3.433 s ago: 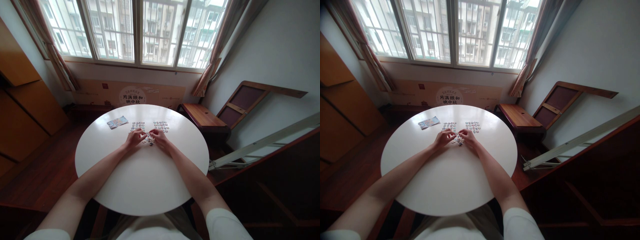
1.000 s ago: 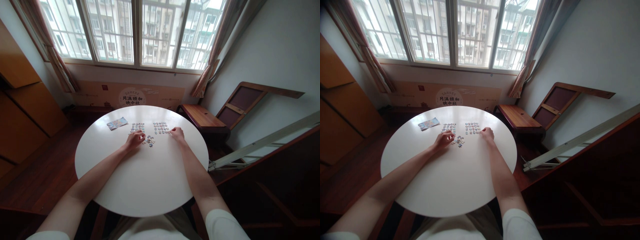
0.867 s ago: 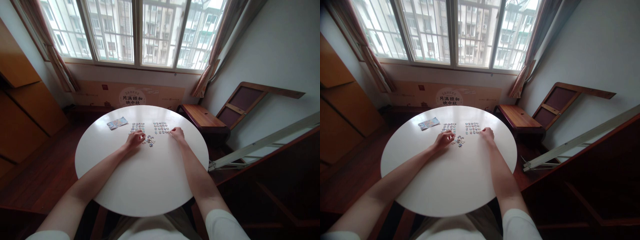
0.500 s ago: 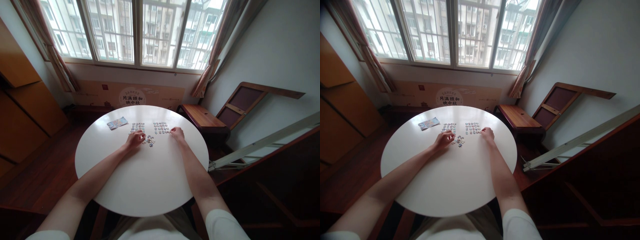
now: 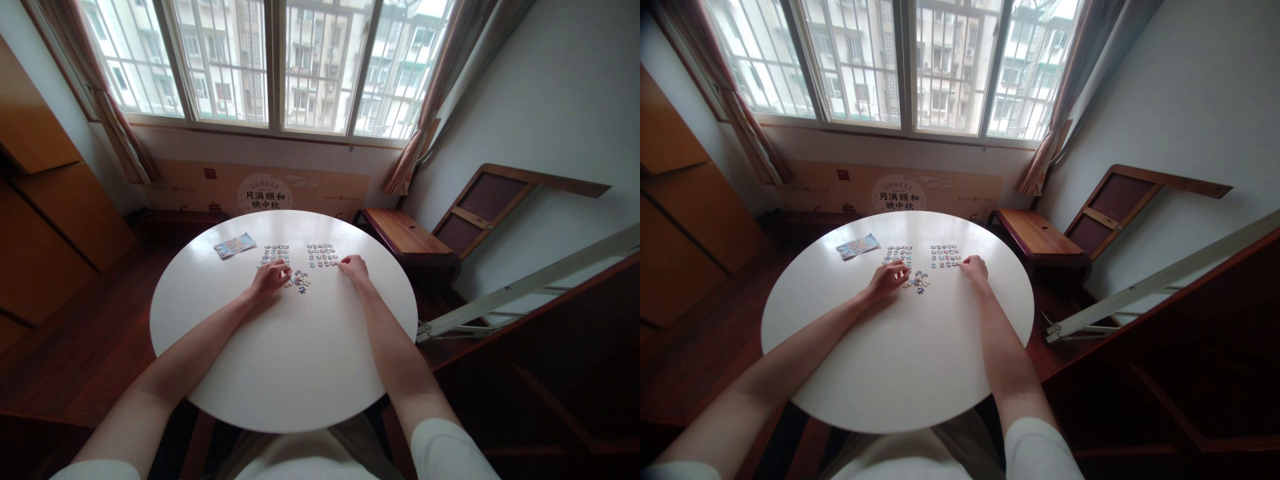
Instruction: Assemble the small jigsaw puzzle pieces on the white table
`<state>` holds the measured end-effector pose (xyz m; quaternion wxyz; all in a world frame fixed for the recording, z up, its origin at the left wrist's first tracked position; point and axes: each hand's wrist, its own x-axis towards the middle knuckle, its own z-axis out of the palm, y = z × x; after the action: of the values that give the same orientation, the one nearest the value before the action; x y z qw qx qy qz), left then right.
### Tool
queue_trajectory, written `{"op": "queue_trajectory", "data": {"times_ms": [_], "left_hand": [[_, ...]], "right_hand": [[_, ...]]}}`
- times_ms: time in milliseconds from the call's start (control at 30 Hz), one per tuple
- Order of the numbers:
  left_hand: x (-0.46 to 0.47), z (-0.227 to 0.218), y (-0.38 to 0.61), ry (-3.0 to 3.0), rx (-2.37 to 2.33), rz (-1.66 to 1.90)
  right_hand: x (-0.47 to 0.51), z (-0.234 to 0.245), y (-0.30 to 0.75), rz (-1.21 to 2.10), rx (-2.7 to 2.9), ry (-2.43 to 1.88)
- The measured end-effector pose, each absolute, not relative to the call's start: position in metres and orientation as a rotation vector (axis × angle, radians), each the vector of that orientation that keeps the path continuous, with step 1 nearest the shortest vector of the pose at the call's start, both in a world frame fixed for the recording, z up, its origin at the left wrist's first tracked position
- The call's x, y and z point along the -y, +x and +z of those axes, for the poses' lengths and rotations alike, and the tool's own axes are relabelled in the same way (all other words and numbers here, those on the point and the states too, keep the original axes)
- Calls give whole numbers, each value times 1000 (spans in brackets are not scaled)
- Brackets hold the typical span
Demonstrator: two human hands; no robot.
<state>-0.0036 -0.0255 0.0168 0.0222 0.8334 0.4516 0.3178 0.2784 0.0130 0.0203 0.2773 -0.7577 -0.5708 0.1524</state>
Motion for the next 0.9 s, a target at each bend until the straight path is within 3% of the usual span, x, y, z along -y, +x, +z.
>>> {"op": "queue_trajectory", "data": {"times_ms": [900], "left_hand": [[26,17,-5,2578,-1388,981]], "right_hand": [[-12,22,270,328,1575,-1944]]}}
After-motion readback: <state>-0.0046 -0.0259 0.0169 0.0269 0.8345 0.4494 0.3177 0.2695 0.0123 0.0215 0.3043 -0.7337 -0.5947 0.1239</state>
